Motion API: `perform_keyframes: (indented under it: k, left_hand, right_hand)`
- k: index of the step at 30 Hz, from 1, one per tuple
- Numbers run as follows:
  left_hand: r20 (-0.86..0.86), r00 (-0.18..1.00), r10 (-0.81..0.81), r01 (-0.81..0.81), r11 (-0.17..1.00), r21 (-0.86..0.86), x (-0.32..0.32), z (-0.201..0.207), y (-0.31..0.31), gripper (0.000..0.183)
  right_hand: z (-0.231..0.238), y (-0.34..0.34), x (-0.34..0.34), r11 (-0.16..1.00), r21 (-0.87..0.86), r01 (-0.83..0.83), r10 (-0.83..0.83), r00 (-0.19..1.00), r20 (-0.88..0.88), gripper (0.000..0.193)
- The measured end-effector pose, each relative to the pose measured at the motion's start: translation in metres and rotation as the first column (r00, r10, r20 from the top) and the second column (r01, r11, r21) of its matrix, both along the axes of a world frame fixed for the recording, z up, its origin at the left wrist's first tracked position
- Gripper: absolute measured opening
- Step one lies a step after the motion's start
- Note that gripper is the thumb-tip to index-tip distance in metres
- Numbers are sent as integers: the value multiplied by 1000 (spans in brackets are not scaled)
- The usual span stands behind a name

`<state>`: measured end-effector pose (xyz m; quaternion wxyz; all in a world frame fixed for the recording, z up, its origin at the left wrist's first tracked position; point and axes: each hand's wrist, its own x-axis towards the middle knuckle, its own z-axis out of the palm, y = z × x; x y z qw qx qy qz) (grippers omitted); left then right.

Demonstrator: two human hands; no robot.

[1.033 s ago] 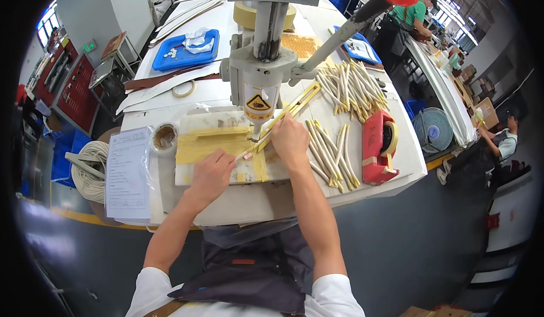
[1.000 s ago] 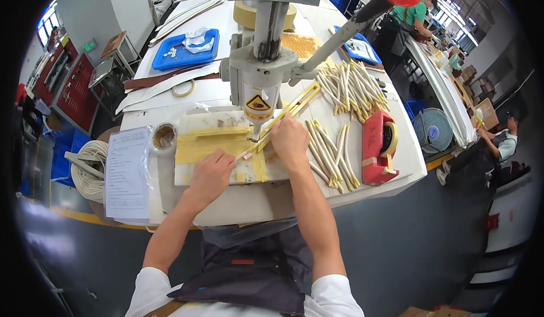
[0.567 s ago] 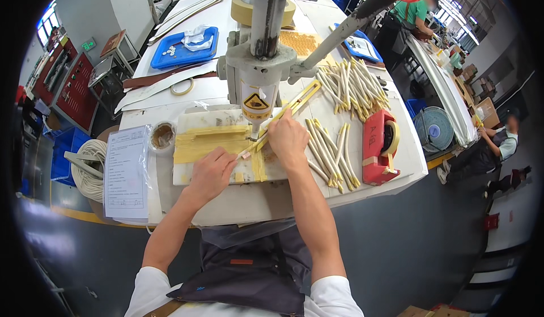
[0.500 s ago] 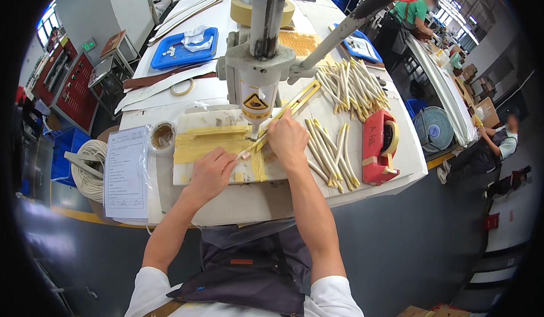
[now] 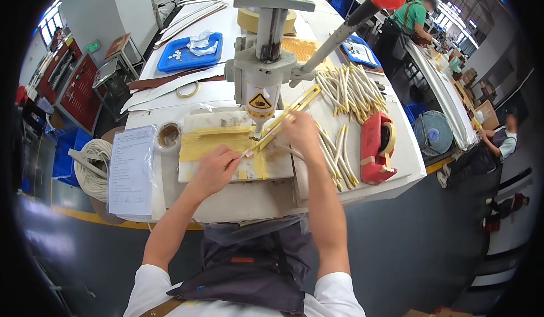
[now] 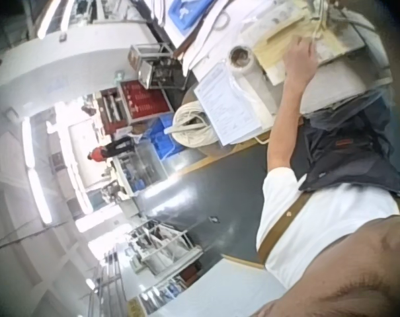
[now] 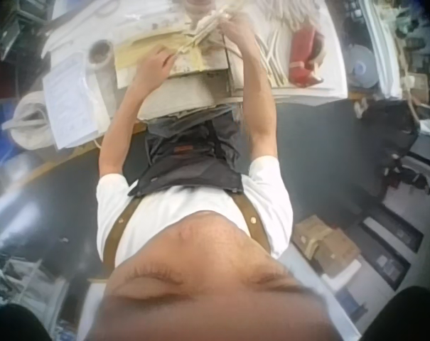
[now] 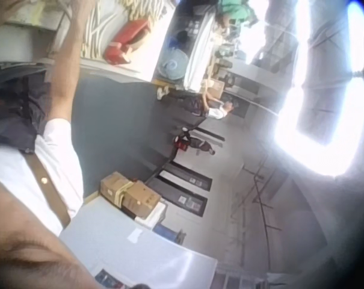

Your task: The person repeatedly picks up white cables and yellow plastic sleeves, inserts the cable ends into the sleeves, and places the assembled units on the table. They use a red handheld tool to press or secure the sleeve onto the cable end. The process is repeated for multiple cables throughout the clip.

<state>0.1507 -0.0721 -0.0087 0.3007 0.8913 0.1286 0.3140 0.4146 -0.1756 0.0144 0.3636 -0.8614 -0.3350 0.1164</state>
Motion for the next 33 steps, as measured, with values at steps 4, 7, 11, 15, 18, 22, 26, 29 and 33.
perform_keyframes:
  k: [4, 7, 11, 15, 18, 22, 26, 29, 33]
  left_hand:
    - [-19, 999, 28, -29, 999, -36, -2, -3, 2, 14]
    - [-101, 994, 34, -44, 994, -102, -4, 1, 1, 14]
    - [-63, 998, 23, -27, 997, -72, -2, 2, -1, 15]
    - [-45, 999, 16, -19, 998, -66, 0, 0, 0, 14]
    - [-51, 998, 30, -33, 998, -47, -1, -1, 1, 14]
    - [-62, 997, 52, -56, 996, -72, -3, 2, 0, 14]
    - [-69, 997, 29, -33, 997, -63, 0, -1, -3, 14]
    - [-97, 995, 0, -3, 1000, -27, 11, 7, -8, 17]
    - [-76, 994, 82, -78, 996, 51, -1, -1, -2, 14]
  right_hand:
    - [133, -21, 13, 515, 821, 245, 42, 950, -309, 26]
    - [230, -40, 12, 179, 984, 2, 472, 877, -88, 54]
    - [303, -34, 21, 378, 873, -308, 614, 789, 12, 48]
    - [293, -10, -36, 314, 935, -163, 450, 893, 4, 53]
    - [289, -27, -14, 310, 909, -279, 655, 756, 9, 48]
    - [248, -55, -14, 63, 861, -505, 840, 493, 227, 39]
    - [173, -106, -72, 149, 777, -611, 591, 686, 425, 30]
    - [119, -132, -85, 243, 777, -580, 420, 785, 454, 25]
    - [135, -101, -70, 137, 723, -677, 413, 702, 580, 9]
